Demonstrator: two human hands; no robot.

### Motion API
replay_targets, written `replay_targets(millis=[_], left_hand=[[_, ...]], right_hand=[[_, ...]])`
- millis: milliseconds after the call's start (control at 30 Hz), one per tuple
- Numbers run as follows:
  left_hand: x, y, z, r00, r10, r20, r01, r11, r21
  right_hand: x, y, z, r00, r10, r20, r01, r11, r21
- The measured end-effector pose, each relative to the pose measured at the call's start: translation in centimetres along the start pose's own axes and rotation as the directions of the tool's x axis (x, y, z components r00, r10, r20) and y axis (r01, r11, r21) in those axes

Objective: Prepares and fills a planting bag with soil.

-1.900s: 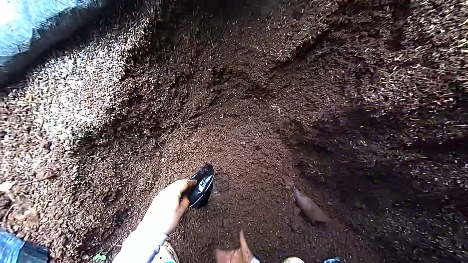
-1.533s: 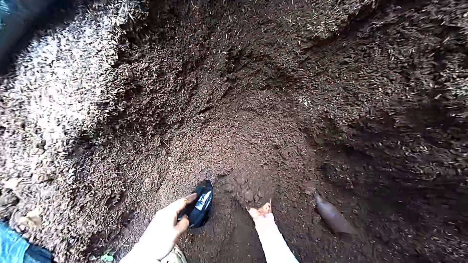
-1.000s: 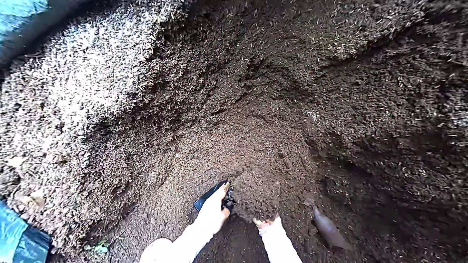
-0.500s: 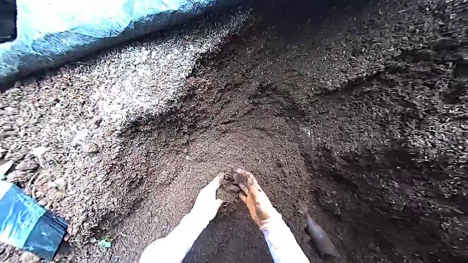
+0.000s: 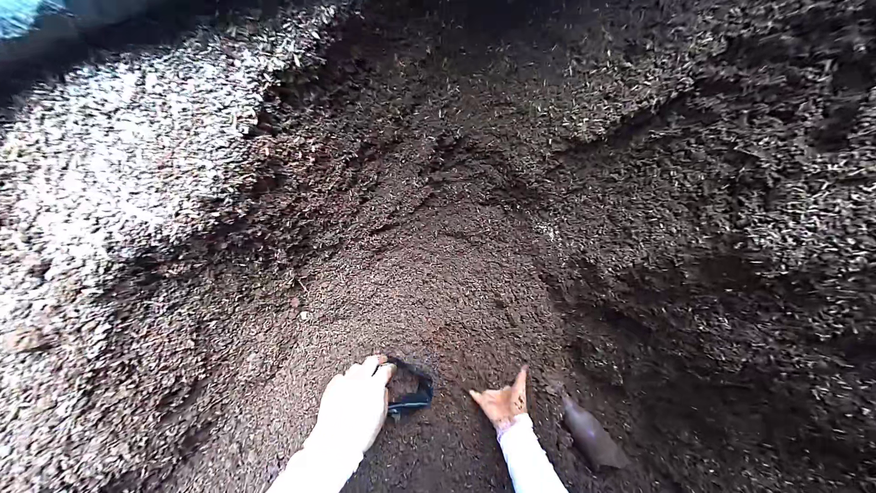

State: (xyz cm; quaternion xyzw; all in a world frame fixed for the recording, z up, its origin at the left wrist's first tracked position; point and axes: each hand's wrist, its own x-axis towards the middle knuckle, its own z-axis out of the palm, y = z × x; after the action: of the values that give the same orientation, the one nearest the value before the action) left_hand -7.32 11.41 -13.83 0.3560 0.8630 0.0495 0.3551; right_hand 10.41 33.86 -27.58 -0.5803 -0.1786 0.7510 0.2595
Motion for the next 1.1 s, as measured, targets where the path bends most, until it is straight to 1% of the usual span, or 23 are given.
replay_targets(millis=[67, 100, 133, 167, 233, 267, 300, 400, 500, 567, 633, 733, 767, 833, 900, 933, 967, 1000, 1033, 1067, 1100], left_hand=[[0.3, 0.5, -0.3, 1.000, 0.000, -0.006, 0.000, 1.000, 0.021], [0.5, 0.9, -0.9, 1.000, 0.012, 0.022, -0.013, 1.000, 0.011], [0.6, 1.5, -2.0, 0.991, 0.016, 0.129, -0.015, 1.000, -0.011], [0.8, 1.8, -2.5, 0.982, 0.049, 0.184, -0.040, 0.998, -0.051], [1.1, 1.4, -1.3, 0.971, 0.173, 0.166, -0.147, 0.976, -0.159], [1.0, 1.2, -0.7, 0.967, 0.219, 0.128, -0.186, 0.956, -0.227], [0.9, 1.3, -0.7, 0.966, 0.236, 0.107, -0.196, 0.936, -0.293], [0.7, 0.9, -1.2, 0.980, 0.184, 0.080, -0.136, 0.900, -0.414], [0.7, 0.1, -1.0, 0.982, 0.174, 0.075, -0.118, 0.871, -0.477], [0.7, 0.1, -0.6, 0.984, 0.170, 0.061, -0.115, 0.851, -0.513], [0.4, 0.4, -0.5, 0.987, 0.153, 0.051, -0.103, 0.840, -0.532], [-0.5, 0.5, -0.6, 0.992, 0.125, 0.021, -0.092, 0.823, -0.560], [-0.9, 0.3, -0.7, 0.993, 0.115, 0.007, -0.091, 0.815, -0.572], [-1.8, -0.2, -0.6, 0.996, 0.085, -0.027, -0.084, 0.801, -0.593], [-2.6, -0.7, -0.6, 0.999, 0.038, -0.033, -0.050, 0.810, -0.584], [-2.9, -1.0, -0.4, 0.999, 0.024, -0.028, -0.036, 0.818, -0.574], [-2.9, -1.5, -0.1, 0.999, 0.030, -0.037, -0.045, 0.819, -0.572], [-2.9, -1.8, 0.2, 0.998, 0.034, -0.044, -0.053, 0.818, -0.573], [-2.9, -2.1, 0.5, 0.998, 0.034, -0.050, -0.056, 0.819, -0.571], [-2.8, -2.3, 0.7, 0.998, 0.041, -0.057, -0.066, 0.822, -0.566], [-2.6, -2.6, 1.0, 0.997, 0.050, -0.061, -0.076, 0.827, -0.557]], right_hand=[[0.8, 0.0, 1.7, 0.999, -0.012, 0.033, 0.011, 1.000, 0.019], [1.0, 0.0, 2.2, 0.998, -0.025, 0.052, 0.024, 1.000, 0.013], [1.1, -0.1, 2.8, 0.995, -0.040, 0.087, 0.040, 0.999, 0.010], [1.2, -0.4, 3.6, 0.993, -0.050, 0.110, 0.049, 0.999, 0.014], [0.9, -0.9, 4.9, 0.989, -0.076, 0.124, 0.079, 0.997, -0.018], [1.1, -1.1, 5.3, 0.988, -0.084, 0.129, 0.092, 0.994, -0.051], [1.3, -1.3, 5.4, 0.985, -0.074, 0.156, 0.086, 0.993, -0.075], [1.2, -2.4, 4.7, 0.969, -0.020, 0.247, 0.044, 0.995, -0.094], [-2.3, -2.6, 3.7, 0.960, -0.001, 0.279, 0.035, 0.992, -0.117], [-5.4, -2.1, 3.4, 0.921, -0.002, 0.388, 0.020, 0.999, -0.043], [-8.2, -1.0, 3.3, 0.859, 0.007, 0.512, -0.013, 1.000, 0.007], [-11.3, 1.1, 4.3, 0.799, 0.102, 0.593, -0.126, 0.992, 0.000], [-11.9, 1.6, 5.1, 0.785, 0.126, 0.606, -0.141, 0.990, -0.024], [-13.0, 2.1, 6.7, 0.769, 0.128, 0.626, -0.071, 0.991, -0.115], [-14.3, 2.0, 8.1, 0.742, 0.076, 0.666, 0.093, 0.972, -0.215], [-15.3, 1.7, 8.8, 0.730, 0.052, 0.681, 0.195, 0.940, -0.281], [-16.3, 1.2, 9.4, 0.735, 0.033, 0.678, 0.304, 0.877, -0.372], [-17.1, 1.0, 10.0, 0.757, 0.002, 0.653, 0.404, 0.784, -0.471], [-17.3, 0.9, 10.5, 0.781, -0.041, 0.624, 0.496, 0.649, -0.578], [-16.6, 0.8, 10.6, 0.777, -0.076, 0.625, 0.592, 0.426, -0.684], [-15.7, 0.7, 10.6, 0.765, -0.085, 0.639, 0.644, 0.124, -0.755]])
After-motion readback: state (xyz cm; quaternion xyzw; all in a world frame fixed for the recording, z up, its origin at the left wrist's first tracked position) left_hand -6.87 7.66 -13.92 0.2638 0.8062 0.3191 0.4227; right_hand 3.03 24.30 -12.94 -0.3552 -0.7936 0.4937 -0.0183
